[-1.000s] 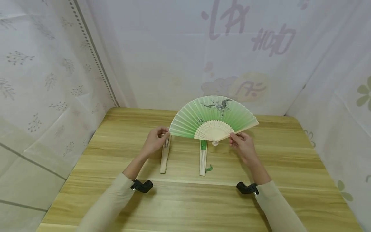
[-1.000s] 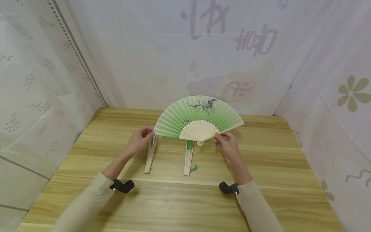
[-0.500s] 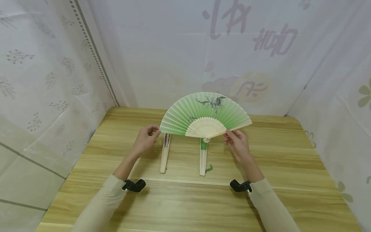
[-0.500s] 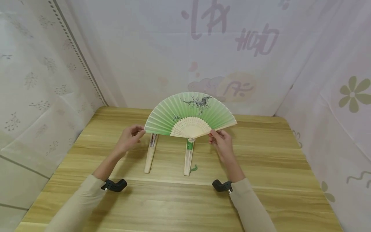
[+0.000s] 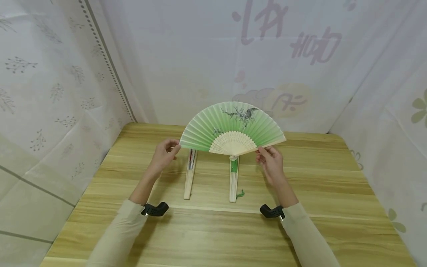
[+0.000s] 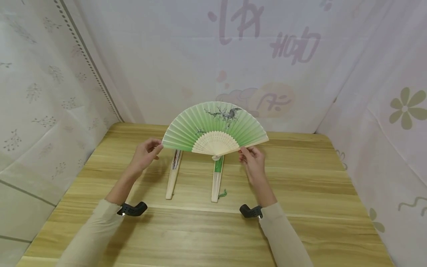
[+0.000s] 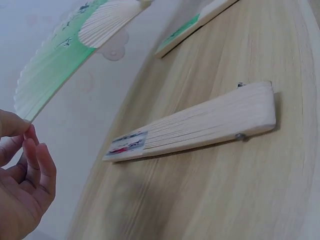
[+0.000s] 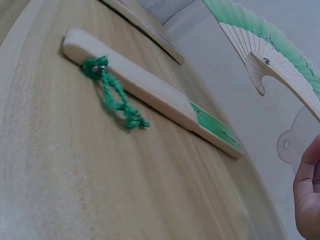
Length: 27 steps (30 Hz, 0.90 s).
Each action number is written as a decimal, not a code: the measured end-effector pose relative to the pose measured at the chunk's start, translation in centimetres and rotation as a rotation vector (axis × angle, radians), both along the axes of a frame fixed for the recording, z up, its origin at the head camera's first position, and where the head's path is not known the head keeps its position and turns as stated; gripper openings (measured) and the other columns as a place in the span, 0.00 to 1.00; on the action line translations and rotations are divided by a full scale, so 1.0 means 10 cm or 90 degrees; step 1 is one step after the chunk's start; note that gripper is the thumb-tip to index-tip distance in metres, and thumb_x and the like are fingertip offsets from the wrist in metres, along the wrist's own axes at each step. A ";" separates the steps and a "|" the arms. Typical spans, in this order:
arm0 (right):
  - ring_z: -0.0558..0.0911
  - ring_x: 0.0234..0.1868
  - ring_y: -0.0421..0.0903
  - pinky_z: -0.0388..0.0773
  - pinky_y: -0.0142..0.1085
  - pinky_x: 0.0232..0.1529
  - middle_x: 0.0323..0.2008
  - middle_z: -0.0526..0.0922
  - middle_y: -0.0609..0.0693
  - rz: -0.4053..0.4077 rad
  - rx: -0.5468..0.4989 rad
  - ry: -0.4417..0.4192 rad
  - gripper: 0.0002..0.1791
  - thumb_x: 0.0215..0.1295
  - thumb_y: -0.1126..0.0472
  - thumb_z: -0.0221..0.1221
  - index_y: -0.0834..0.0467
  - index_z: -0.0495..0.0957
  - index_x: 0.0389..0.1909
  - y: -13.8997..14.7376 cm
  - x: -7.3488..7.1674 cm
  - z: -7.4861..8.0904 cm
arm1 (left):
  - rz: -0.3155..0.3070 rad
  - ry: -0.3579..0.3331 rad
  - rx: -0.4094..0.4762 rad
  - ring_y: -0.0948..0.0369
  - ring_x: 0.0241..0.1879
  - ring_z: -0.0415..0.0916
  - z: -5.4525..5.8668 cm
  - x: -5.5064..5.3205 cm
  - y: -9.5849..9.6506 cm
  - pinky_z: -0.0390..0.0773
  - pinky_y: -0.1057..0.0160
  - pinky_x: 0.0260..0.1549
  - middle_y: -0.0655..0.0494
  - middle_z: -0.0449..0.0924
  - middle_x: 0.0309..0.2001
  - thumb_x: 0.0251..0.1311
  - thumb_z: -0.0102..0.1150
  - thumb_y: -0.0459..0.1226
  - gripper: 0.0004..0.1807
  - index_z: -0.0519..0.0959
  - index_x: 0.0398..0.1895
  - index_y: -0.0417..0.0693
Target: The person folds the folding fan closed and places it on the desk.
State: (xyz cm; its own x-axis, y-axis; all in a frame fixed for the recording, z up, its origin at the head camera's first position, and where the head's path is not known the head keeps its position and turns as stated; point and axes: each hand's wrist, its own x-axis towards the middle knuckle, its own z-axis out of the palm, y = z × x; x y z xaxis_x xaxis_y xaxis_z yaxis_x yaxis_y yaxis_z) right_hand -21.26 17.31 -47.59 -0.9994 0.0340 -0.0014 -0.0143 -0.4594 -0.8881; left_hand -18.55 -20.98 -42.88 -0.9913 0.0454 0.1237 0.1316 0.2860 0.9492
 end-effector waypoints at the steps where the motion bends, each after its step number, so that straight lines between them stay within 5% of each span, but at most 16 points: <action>1: 0.79 0.29 0.43 0.80 0.30 0.32 0.34 0.81 0.53 -0.001 0.005 0.000 0.09 0.72 0.64 0.63 0.66 0.76 0.40 0.00 0.00 -0.01 | 0.005 0.004 0.006 0.63 0.36 0.73 -0.05 -0.02 0.00 0.81 0.65 0.31 0.37 0.77 0.46 0.74 0.55 0.30 0.12 0.75 0.52 0.26; 8: 0.79 0.29 0.43 0.80 0.30 0.32 0.34 0.81 0.54 -0.016 0.046 0.004 0.07 0.72 0.63 0.62 0.64 0.77 0.37 -0.03 0.02 -0.05 | 0.042 0.004 0.045 0.62 0.34 0.73 -0.18 -0.09 0.03 0.82 0.66 0.31 0.38 0.77 0.45 0.74 0.55 0.30 0.13 0.74 0.53 0.26; 19: 0.79 0.30 0.44 0.81 0.31 0.31 0.35 0.81 0.56 -0.026 0.080 0.020 0.10 0.73 0.62 0.62 0.67 0.76 0.39 -0.06 0.01 -0.02 | 0.071 -0.004 0.074 0.59 0.35 0.68 -0.20 -0.10 0.07 0.81 0.68 0.33 0.40 0.73 0.43 0.76 0.53 0.34 0.15 0.74 0.56 0.29; 22: 0.80 0.30 0.44 0.81 0.32 0.31 0.36 0.81 0.58 -0.025 0.096 0.029 0.11 0.73 0.62 0.62 0.68 0.76 0.41 -0.05 0.01 -0.01 | 0.061 -0.007 0.073 0.56 0.35 0.67 -0.15 -0.08 0.08 0.81 0.66 0.34 0.44 0.73 0.42 0.77 0.52 0.34 0.15 0.73 0.57 0.29; 27: 0.80 0.30 0.45 0.82 0.33 0.32 0.37 0.81 0.61 -0.025 0.133 0.042 0.13 0.73 0.61 0.62 0.71 0.75 0.42 -0.05 0.00 0.03 | 0.051 -0.004 0.057 0.56 0.35 0.68 0.15 0.01 0.16 0.81 0.65 0.36 0.47 0.73 0.39 0.76 0.51 0.30 0.15 0.72 0.56 0.24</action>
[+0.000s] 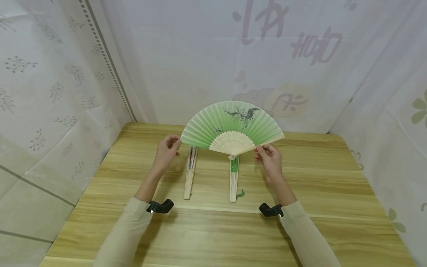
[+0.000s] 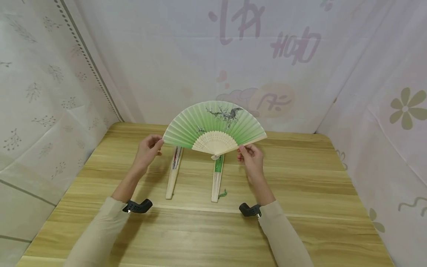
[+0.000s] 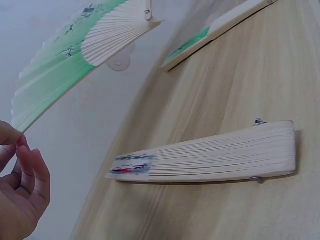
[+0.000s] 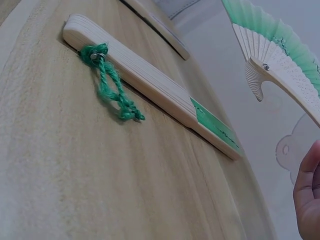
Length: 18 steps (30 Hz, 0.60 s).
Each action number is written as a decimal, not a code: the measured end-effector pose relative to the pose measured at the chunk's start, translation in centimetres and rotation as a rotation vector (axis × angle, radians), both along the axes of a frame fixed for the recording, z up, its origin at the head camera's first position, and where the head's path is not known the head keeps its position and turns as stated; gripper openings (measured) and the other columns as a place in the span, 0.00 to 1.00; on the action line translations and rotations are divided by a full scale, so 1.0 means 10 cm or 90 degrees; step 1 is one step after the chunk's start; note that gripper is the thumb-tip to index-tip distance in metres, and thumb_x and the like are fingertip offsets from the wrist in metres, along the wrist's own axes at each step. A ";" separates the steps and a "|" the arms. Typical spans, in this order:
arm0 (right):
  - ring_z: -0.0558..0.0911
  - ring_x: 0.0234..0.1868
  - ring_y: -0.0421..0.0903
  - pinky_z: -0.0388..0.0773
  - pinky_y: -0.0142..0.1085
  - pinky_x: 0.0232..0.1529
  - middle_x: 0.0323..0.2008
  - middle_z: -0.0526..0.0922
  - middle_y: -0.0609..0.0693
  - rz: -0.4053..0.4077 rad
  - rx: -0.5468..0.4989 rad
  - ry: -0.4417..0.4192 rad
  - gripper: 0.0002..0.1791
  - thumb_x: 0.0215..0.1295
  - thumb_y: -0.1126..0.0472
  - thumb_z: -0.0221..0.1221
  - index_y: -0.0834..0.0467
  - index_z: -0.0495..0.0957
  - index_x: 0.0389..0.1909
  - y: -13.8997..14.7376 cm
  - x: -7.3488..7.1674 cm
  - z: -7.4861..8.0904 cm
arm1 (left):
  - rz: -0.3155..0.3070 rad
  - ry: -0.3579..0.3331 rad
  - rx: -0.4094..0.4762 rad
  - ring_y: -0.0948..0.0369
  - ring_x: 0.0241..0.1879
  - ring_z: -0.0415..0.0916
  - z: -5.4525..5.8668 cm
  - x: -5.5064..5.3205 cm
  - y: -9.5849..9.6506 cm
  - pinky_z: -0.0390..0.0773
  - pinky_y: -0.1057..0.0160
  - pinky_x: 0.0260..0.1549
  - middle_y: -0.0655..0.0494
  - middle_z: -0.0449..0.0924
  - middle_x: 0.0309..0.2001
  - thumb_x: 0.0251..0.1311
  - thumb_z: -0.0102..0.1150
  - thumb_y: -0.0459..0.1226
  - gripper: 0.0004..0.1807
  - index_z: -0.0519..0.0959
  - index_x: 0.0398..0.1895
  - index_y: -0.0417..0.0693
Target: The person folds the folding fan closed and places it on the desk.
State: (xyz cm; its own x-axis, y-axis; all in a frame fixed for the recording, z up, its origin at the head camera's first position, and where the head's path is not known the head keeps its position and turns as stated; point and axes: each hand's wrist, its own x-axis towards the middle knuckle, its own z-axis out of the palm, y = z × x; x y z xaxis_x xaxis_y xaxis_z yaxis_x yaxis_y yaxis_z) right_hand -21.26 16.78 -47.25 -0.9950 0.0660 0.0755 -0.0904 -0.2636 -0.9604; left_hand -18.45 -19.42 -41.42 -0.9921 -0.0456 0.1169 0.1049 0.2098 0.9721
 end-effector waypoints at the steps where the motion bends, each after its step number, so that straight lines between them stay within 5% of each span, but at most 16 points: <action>1: 0.80 0.30 0.45 0.82 0.34 0.32 0.37 0.81 0.61 0.000 0.008 0.003 0.15 0.73 0.61 0.62 0.71 0.75 0.42 0.00 0.00 0.01 | -0.002 0.002 -0.005 0.57 0.35 0.69 0.06 0.02 0.01 0.81 0.65 0.35 0.47 0.73 0.39 0.75 0.51 0.29 0.14 0.72 0.56 0.24; 7: 0.80 0.31 0.48 0.84 0.38 0.35 0.36 0.82 0.56 0.002 0.061 0.015 0.23 0.73 0.59 0.62 0.79 0.71 0.46 0.00 -0.01 0.04 | 0.001 0.010 -0.044 0.64 0.32 0.70 0.18 0.02 0.05 0.81 0.66 0.34 0.45 0.76 0.42 0.75 0.52 0.29 0.15 0.73 0.56 0.23; 14: 0.80 0.32 0.50 0.85 0.41 0.36 0.35 0.82 0.54 0.007 0.085 0.016 0.23 0.73 0.59 0.62 0.79 0.71 0.46 0.00 -0.02 0.08 | 0.002 0.025 -0.026 0.63 0.34 0.72 -0.08 -0.19 -0.04 0.80 0.69 0.32 0.42 0.77 0.46 0.76 0.54 0.33 0.16 0.74 0.57 0.27; 18: 0.80 0.31 0.50 0.85 0.41 0.37 0.35 0.82 0.55 0.010 0.092 0.017 0.21 0.73 0.59 0.63 0.77 0.72 0.44 0.00 -0.03 0.09 | 0.001 0.034 -0.030 0.62 0.36 0.74 -0.09 -0.22 -0.05 0.79 0.70 0.32 0.42 0.78 0.47 0.76 0.55 0.35 0.16 0.75 0.57 0.30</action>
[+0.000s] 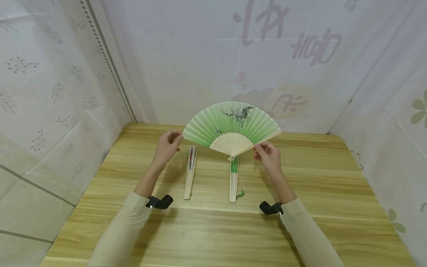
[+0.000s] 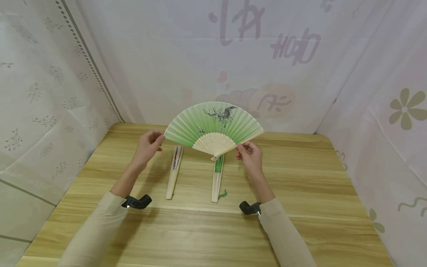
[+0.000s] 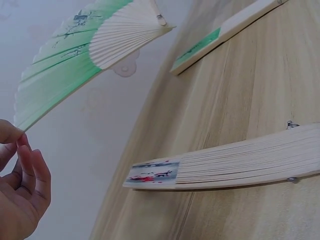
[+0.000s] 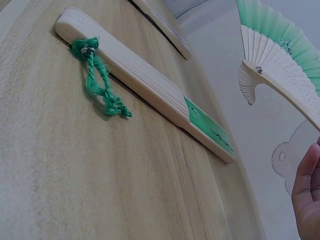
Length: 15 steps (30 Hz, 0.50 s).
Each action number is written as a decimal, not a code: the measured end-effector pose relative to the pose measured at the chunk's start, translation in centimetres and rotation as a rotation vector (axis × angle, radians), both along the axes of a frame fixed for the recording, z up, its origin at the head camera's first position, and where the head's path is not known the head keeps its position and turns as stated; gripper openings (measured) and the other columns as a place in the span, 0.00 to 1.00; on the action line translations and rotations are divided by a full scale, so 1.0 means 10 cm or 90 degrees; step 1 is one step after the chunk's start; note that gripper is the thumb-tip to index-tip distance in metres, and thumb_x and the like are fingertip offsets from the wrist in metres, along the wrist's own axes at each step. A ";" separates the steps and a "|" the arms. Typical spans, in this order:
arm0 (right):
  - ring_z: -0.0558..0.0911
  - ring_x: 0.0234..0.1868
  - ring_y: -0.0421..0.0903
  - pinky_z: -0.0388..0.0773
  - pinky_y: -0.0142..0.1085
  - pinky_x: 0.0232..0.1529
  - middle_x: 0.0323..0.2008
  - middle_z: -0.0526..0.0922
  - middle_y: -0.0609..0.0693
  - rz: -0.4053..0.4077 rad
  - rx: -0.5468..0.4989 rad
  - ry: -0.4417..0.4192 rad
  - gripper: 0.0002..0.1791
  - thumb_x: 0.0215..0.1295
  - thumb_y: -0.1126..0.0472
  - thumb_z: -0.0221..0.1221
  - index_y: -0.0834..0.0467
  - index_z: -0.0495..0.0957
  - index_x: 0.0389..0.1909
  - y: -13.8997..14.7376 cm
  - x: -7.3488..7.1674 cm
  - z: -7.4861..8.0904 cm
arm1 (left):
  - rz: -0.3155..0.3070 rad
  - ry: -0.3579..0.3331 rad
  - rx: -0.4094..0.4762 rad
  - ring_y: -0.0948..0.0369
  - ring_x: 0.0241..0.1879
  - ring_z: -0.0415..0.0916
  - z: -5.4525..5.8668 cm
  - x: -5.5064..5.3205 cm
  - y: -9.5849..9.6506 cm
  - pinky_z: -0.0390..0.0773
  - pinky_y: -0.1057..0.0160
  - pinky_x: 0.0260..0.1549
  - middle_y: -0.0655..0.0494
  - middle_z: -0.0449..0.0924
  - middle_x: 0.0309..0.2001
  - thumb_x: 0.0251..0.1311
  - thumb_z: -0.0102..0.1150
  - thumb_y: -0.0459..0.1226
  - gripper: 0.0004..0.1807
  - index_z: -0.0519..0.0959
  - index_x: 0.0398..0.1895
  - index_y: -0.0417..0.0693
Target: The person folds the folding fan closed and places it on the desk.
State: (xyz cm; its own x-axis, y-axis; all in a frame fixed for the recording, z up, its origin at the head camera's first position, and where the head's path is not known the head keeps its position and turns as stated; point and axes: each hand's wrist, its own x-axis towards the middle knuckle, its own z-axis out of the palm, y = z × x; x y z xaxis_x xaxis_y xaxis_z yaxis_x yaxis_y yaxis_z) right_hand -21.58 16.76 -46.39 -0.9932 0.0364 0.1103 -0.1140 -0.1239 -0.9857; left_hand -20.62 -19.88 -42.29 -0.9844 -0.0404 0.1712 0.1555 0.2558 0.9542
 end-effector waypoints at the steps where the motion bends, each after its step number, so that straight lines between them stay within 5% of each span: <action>1: 0.80 0.31 0.49 0.85 0.41 0.37 0.35 0.82 0.55 0.000 0.003 0.000 0.20 0.73 0.59 0.63 0.76 0.73 0.44 0.00 0.00 0.00 | -0.002 0.003 0.000 0.61 0.36 0.74 0.01 0.00 0.00 0.80 0.70 0.32 0.42 0.78 0.48 0.76 0.55 0.35 0.16 0.75 0.56 0.30; 15: 0.81 0.30 0.49 0.85 0.41 0.37 0.35 0.82 0.56 0.004 0.029 0.008 0.17 0.73 0.63 0.62 0.77 0.74 0.44 -0.01 -0.03 -0.01 | -0.026 0.018 -0.018 0.58 0.37 0.75 0.12 -0.04 0.05 0.80 0.68 0.32 0.39 0.77 0.48 0.75 0.56 0.36 0.15 0.76 0.55 0.31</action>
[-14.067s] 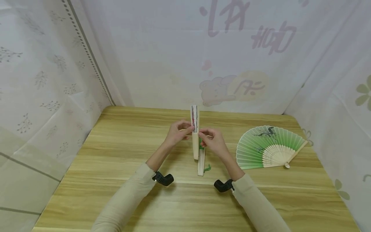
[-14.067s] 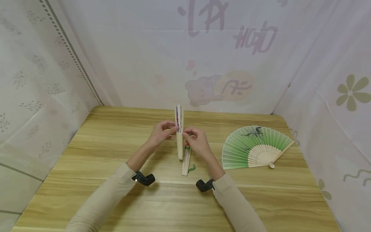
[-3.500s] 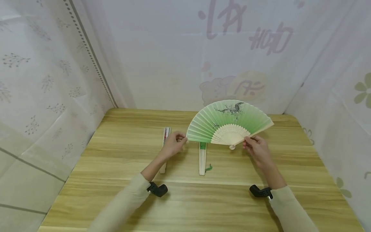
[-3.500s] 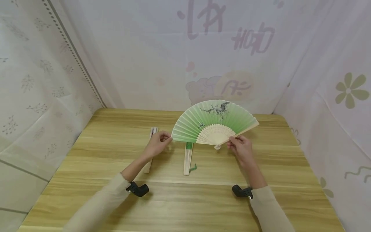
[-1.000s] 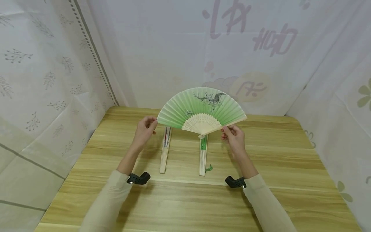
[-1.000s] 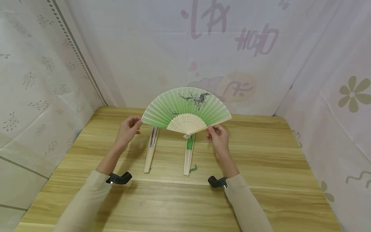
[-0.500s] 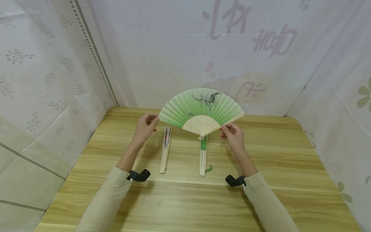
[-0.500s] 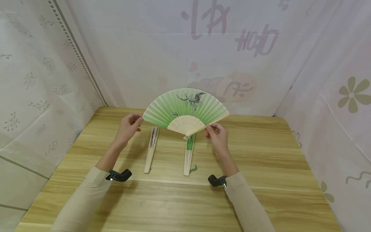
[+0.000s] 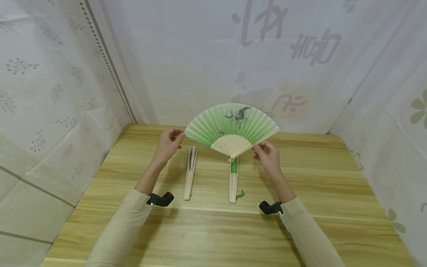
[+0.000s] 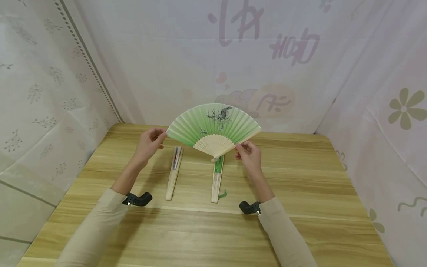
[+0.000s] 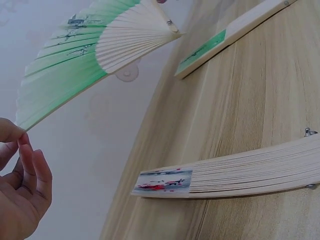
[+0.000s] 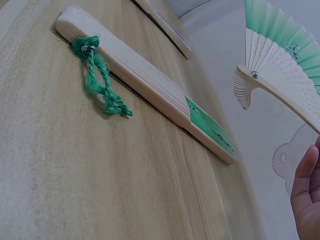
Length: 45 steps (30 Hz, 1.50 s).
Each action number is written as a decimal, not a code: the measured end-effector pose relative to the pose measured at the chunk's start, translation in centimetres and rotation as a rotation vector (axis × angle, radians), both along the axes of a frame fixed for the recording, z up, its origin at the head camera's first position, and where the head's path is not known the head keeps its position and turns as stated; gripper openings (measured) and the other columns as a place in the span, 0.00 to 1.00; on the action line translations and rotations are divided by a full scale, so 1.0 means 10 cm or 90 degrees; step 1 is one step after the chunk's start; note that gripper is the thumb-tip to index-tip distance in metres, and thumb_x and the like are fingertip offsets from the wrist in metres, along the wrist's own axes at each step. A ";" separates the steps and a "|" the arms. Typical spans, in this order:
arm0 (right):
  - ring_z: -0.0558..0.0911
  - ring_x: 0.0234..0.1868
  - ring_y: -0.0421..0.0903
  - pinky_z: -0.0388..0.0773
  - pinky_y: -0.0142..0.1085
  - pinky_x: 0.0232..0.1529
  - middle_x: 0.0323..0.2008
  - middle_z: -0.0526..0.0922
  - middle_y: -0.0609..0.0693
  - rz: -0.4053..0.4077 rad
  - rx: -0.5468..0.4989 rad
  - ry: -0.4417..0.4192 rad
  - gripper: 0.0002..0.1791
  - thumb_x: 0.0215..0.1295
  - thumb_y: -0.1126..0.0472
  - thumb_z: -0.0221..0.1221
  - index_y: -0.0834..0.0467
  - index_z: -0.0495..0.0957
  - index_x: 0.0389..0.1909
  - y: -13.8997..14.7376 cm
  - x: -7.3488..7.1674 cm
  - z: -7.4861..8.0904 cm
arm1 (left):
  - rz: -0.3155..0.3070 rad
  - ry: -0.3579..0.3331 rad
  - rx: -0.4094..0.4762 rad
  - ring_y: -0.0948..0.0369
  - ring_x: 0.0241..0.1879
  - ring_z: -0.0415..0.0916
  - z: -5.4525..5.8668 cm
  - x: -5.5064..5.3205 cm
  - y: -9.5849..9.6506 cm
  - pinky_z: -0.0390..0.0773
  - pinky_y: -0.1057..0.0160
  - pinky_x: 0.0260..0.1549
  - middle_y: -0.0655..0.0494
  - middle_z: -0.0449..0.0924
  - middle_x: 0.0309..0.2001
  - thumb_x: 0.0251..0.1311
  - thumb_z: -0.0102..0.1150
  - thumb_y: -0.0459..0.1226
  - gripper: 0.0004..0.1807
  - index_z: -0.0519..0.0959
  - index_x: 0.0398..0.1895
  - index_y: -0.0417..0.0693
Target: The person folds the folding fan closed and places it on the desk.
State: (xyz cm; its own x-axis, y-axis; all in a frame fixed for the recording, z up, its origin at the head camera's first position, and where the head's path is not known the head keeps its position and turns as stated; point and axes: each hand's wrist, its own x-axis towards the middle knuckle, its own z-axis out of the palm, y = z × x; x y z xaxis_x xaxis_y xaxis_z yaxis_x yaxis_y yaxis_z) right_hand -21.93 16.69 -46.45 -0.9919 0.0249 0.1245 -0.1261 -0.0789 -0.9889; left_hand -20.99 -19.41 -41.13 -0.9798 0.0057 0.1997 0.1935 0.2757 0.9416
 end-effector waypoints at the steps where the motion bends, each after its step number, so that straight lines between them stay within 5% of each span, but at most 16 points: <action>1: 0.81 0.30 0.48 0.85 0.42 0.37 0.35 0.82 0.56 -0.001 0.003 0.000 0.17 0.73 0.63 0.61 0.77 0.74 0.44 0.00 0.00 0.00 | -0.002 -0.001 -0.001 0.58 0.37 0.75 0.00 0.00 0.00 0.80 0.68 0.32 0.38 0.77 0.49 0.75 0.56 0.36 0.15 0.76 0.55 0.31; 12: 0.80 0.29 0.45 0.85 0.39 0.36 0.36 0.81 0.61 0.003 0.017 0.007 0.16 0.73 0.64 0.61 0.77 0.74 0.42 0.00 0.01 0.00 | -0.013 0.007 -0.007 0.57 0.37 0.76 0.02 -0.04 0.07 0.82 0.65 0.34 0.34 0.76 0.51 0.75 0.56 0.35 0.14 0.77 0.54 0.31; 20: 0.80 0.29 0.45 0.84 0.37 0.34 0.42 0.76 0.77 0.013 0.023 0.023 0.15 0.74 0.65 0.60 0.77 0.74 0.41 -0.01 0.02 -0.01 | -0.024 0.006 0.004 0.58 0.37 0.75 0.03 -0.06 0.14 0.80 0.67 0.33 0.35 0.77 0.51 0.75 0.56 0.35 0.14 0.77 0.54 0.31; 30: 0.80 0.29 0.48 0.85 0.38 0.34 0.41 0.77 0.75 0.006 0.033 0.020 0.12 0.73 0.66 0.61 0.74 0.76 0.40 -0.02 0.02 -0.03 | -0.027 0.020 0.006 0.59 0.36 0.76 0.01 -0.09 0.18 0.80 0.67 0.33 0.36 0.77 0.50 0.75 0.56 0.35 0.14 0.77 0.53 0.31; 37: 0.81 0.32 0.55 0.85 0.41 0.36 0.37 0.81 0.63 0.020 0.047 0.020 0.14 0.74 0.64 0.61 0.76 0.76 0.42 -0.02 0.05 -0.04 | -0.029 0.023 0.013 0.58 0.36 0.75 0.01 -0.09 0.20 0.79 0.67 0.32 0.35 0.76 0.50 0.75 0.55 0.35 0.13 0.78 0.53 0.33; 45: 0.82 0.33 0.54 0.85 0.41 0.37 0.40 0.80 0.70 0.020 0.061 0.010 0.12 0.74 0.64 0.60 0.74 0.77 0.42 -0.03 0.08 -0.06 | -0.035 0.022 0.017 0.61 0.33 0.74 0.00 -0.12 0.24 0.79 0.68 0.31 0.31 0.76 0.50 0.75 0.55 0.33 0.13 0.77 0.53 0.30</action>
State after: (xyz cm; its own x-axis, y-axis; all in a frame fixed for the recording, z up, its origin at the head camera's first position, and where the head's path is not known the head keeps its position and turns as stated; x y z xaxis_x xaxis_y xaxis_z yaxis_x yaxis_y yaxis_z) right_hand -21.09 16.37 -47.02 -0.9899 -0.0196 0.1405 -0.1407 0.0118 -0.9900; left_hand -22.23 -17.06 -41.08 -0.9708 0.0544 0.2337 0.2399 0.2389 0.9410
